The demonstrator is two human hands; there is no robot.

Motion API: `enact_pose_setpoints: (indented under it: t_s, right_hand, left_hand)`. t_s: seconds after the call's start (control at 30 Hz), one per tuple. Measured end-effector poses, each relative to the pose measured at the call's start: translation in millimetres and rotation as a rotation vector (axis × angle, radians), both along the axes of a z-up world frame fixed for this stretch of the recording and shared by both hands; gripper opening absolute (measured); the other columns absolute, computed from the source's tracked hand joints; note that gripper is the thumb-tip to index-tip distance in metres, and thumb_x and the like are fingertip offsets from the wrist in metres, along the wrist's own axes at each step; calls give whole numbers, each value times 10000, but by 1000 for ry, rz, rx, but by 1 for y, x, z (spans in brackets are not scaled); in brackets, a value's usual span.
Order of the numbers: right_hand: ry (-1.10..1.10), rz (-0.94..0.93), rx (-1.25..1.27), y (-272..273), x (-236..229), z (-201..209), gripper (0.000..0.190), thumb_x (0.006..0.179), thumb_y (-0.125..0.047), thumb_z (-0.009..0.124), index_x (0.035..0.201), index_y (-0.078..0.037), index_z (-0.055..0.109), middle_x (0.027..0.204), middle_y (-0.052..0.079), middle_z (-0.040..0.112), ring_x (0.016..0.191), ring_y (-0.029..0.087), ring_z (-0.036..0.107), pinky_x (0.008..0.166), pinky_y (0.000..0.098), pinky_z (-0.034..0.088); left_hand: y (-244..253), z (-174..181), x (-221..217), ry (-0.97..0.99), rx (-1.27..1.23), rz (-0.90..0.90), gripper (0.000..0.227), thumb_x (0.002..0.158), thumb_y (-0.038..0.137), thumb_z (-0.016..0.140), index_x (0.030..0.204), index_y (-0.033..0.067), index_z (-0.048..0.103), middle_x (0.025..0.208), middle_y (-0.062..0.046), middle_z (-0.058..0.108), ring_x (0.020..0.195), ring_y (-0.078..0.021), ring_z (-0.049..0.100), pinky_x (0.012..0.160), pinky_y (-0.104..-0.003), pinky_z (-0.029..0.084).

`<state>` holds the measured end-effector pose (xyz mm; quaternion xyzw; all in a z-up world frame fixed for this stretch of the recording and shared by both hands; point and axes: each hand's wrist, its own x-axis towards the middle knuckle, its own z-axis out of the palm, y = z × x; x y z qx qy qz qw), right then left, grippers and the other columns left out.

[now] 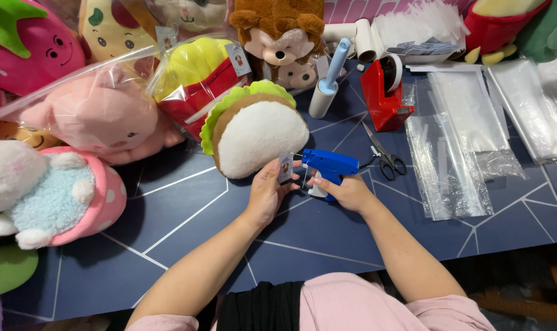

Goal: The person uses a lint roller to remove debris from the front and back of a white plush toy shaped like a cat in a taco, attaches a tag using a plastic fastener tool, and places the toy into a plastic bag.

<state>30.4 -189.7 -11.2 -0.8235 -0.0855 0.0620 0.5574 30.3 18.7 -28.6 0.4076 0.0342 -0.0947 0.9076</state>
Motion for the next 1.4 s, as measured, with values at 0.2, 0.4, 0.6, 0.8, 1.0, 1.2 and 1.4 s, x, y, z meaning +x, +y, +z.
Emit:
enact_pose_setpoints:
  t_s: [0.2,0.4,0.6,0.8,1.0,1.2,1.4]
  right_hand:
    - [-31,80,26,0,0,12,216,926,-257,759,1023,-65,768,908,120,810,979,243,763,932,398,552]
    - [-56,27,-6,11,-7,13,276,907,-258,793,1005,-6,736,912,184,785,973,340,757,908,483,558]
    - [-74,47,-33,12,-7,13,349,899,-303,799,1084,-15,731,1006,209,780,1034,378,738,939,513,550]
    - [-80,8,-17,6,-3,-24,380,892,-321,810,1139,-43,731,1044,189,774,1066,357,726,953,496,548]
    - [-132,-135,184,14,-3,-31,346,866,-201,836,1130,-9,722,1024,181,778,1026,315,739,947,495,568]
    - [-122,-200,340,5,-6,5,231,990,-223,686,1115,-35,737,990,156,795,1009,233,757,939,389,577]
    - [-93,-182,384,2,0,12,214,1005,-223,674,1072,-24,710,960,176,790,992,227,753,893,351,587]
  left_hand:
    - [0,-16,4,-17,1,-18,431,1049,304,552,1329,-19,612,1172,-247,698,904,-250,714,722,-352,648]
    - [-4,-8,0,-64,41,-9,374,1024,208,607,1315,-27,624,1139,-223,713,912,-244,714,745,-344,649]
    - [-3,3,-6,-215,174,-11,322,975,105,687,1255,-53,663,1121,-165,701,918,-218,702,755,-359,643]
    - [-8,5,-7,-307,133,-11,363,998,117,653,1320,-48,624,1163,-161,669,955,-241,699,787,-395,647]
    - [-3,-3,-12,-351,349,-30,514,1037,253,568,1484,19,470,1335,-173,501,1055,-207,604,845,-342,615]
    - [17,48,-11,-485,587,242,153,988,155,643,940,33,720,764,-65,657,659,-151,661,575,-245,566]
    - [78,92,4,-716,919,569,126,974,185,679,916,89,736,775,-45,613,715,-190,577,673,-292,487]
